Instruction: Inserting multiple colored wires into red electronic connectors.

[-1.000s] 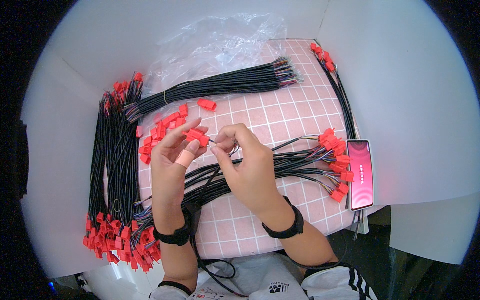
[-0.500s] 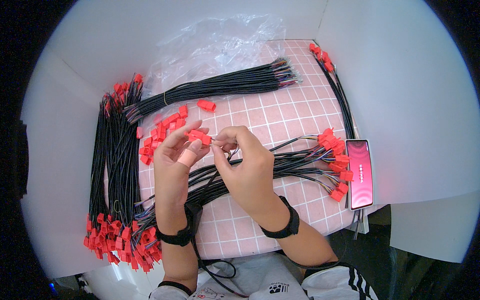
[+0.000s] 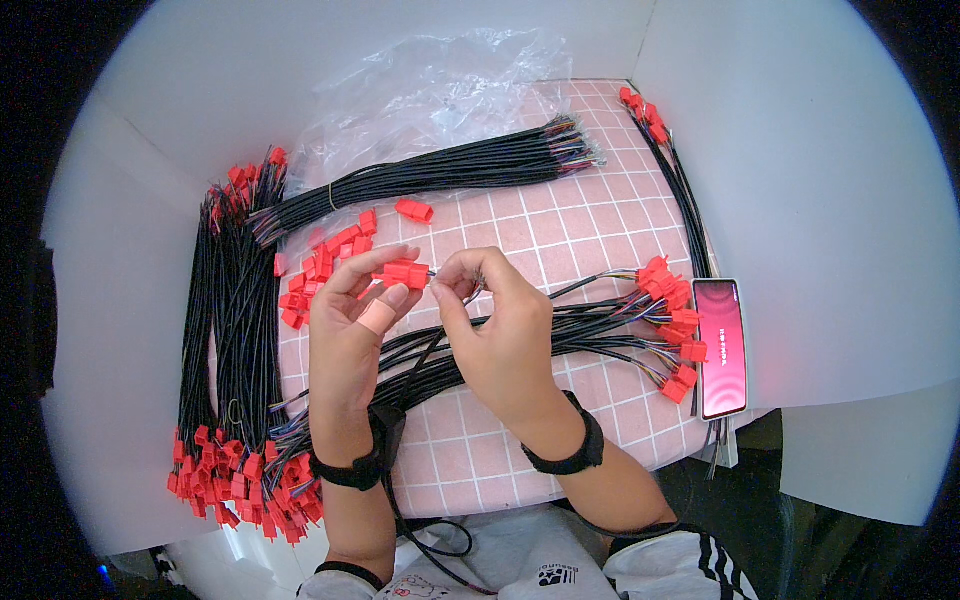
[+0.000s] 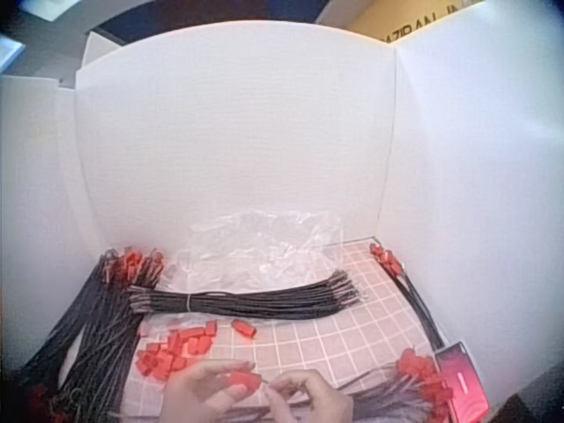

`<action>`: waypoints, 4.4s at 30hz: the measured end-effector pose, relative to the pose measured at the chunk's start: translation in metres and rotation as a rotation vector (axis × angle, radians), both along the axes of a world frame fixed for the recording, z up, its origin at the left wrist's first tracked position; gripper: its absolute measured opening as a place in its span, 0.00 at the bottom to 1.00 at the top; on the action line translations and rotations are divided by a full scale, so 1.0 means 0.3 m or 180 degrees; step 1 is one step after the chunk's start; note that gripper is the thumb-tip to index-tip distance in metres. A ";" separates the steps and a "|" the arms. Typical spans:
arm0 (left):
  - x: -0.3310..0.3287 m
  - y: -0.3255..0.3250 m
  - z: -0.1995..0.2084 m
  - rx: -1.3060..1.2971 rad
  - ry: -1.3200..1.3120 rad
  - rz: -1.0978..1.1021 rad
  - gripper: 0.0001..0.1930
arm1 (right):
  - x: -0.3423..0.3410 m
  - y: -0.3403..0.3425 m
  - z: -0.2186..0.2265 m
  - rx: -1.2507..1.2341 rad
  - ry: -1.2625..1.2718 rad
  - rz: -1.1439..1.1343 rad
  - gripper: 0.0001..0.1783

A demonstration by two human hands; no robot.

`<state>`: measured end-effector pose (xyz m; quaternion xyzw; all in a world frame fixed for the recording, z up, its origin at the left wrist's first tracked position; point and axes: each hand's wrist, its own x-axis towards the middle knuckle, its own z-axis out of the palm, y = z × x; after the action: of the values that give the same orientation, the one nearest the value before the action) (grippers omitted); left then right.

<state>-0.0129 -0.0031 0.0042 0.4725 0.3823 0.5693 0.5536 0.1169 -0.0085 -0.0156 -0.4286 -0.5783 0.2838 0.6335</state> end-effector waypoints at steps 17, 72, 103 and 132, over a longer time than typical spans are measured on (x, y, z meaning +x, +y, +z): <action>0.002 0.004 0.000 -0.0393 0.0228 0.0048 0.14 | -0.010 -0.009 0.019 0.0588 -0.0806 -0.0340 0.09; -0.028 0.012 0.002 -0.0510 -0.0105 0.0333 0.16 | 0.026 -0.007 0.058 -0.0830 0.1149 0.0988 0.15; -0.023 0.004 0.000 -0.0314 -0.0307 -0.0147 0.19 | 0.051 -0.006 0.029 -0.1068 0.0946 0.1058 0.19; -0.025 0.003 -0.001 -0.0271 -0.0093 -0.0202 0.18 | 0.053 -0.005 0.032 -0.1197 0.0938 0.1014 0.17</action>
<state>-0.0203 -0.0021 0.0038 0.4521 0.3828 0.5415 0.5964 0.1328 -0.0101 -0.0060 -0.3964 -0.4773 0.5413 0.5675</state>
